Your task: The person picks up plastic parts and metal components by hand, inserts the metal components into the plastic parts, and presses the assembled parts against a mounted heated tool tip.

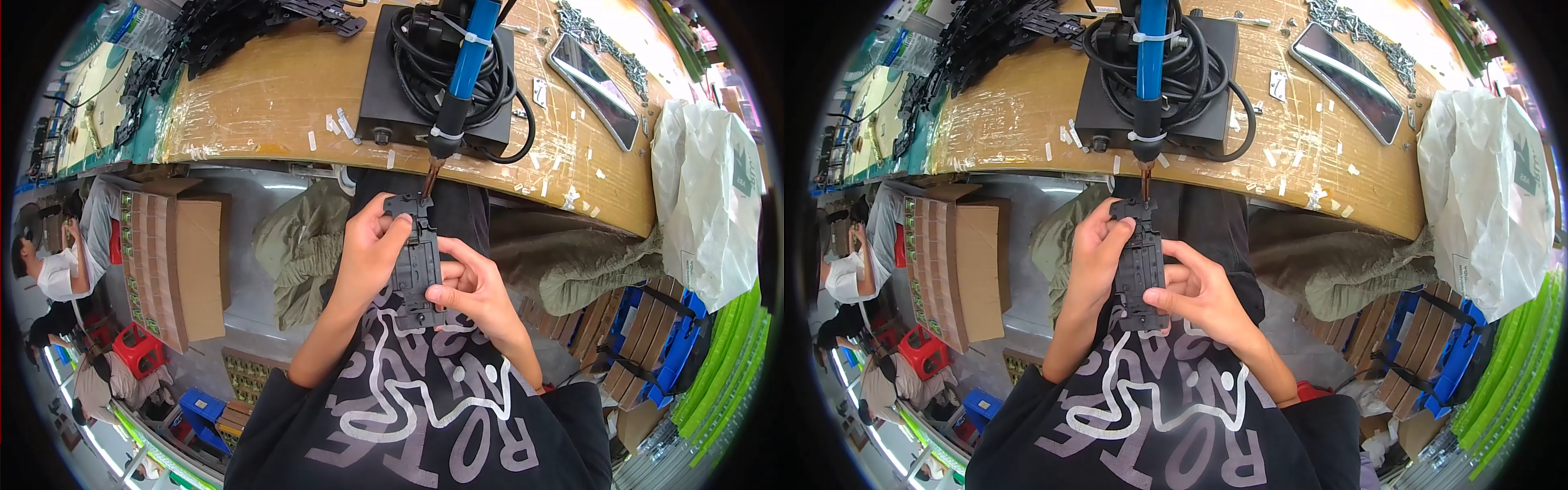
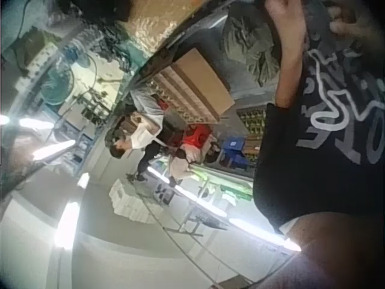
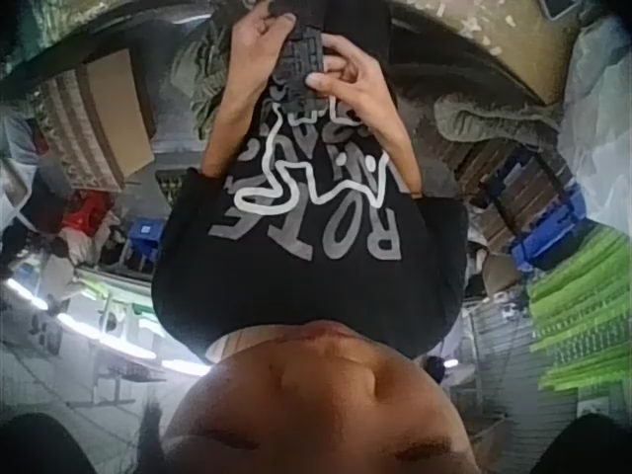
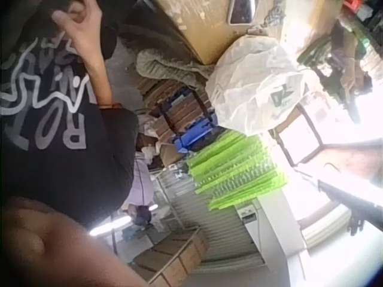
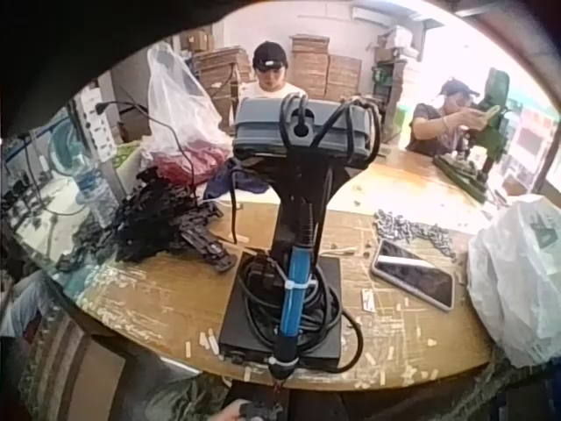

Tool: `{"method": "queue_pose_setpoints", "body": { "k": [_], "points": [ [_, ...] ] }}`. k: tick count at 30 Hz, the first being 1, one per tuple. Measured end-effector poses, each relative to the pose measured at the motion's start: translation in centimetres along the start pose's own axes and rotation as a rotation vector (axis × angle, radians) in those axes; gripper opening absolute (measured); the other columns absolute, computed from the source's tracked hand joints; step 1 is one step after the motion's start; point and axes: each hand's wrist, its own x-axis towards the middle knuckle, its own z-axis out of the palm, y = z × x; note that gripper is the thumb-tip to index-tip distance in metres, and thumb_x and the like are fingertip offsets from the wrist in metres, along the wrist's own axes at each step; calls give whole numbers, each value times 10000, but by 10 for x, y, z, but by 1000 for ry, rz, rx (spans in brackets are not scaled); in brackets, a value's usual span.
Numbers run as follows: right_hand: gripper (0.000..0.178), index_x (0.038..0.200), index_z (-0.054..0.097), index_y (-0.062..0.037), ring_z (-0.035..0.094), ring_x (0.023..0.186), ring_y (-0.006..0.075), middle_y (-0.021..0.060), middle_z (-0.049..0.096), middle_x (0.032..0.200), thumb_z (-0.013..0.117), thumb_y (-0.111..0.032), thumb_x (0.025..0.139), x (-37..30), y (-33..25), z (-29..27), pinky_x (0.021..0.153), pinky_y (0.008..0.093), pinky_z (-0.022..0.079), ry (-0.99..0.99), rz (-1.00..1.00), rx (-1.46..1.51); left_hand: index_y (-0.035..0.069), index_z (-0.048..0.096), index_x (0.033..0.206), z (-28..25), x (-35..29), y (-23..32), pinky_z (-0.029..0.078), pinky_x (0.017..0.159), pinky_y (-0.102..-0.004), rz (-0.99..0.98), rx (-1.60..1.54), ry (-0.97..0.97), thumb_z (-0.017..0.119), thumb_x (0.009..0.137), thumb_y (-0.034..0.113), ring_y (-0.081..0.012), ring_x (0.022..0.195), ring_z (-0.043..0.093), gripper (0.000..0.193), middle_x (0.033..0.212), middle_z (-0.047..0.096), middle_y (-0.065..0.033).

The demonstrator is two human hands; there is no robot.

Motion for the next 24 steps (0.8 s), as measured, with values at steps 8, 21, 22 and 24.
{"method": "queue_pose_setpoints", "body": {
  "k": [8, 21, 22, 24],
  "points": [
    [489, 1206, 336, 12, 567, 677, 124, 119, 593, 852, 576, -24, 783, 2, 9, -4, 489, 237, 484, 3, -39, -21, 0, 500, 884, -2, 1, -7, 330, 452, -163, 14, -24, -7, 463, 822, 28, 2, 525, 426, 78, 636, 520, 18],
    [473, 1193, 350, 4, 542, 635, 102, 95, 587, 819, 573, -8, 776, -3, 14, -4, 480, 227, 479, 12, -11, -24, 5, 488, 882, -4, -6, -6, 333, 472, -165, -25, 50, -36, 463, 822, 33, 0, 539, 424, 71, 636, 517, 19],
    [475, 1193, 349, 3, 540, 634, 99, 93, 586, 816, 574, -10, 775, -3, 13, -3, 480, 225, 478, 11, -20, -31, 5, 488, 882, -3, -7, -5, 333, 472, -165, -25, 50, -36, 463, 822, 33, 0, 539, 424, 71, 636, 517, 19],
    [475, 1193, 349, 3, 541, 636, 99, 94, 587, 819, 575, -12, 775, -3, 11, -2, 481, 224, 478, 13, -25, -33, 5, 487, 883, -2, -5, -3, 333, 473, -164, -8, 33, -32, 462, 822, 32, 1, 539, 423, 71, 639, 517, 20]
  ]
}}
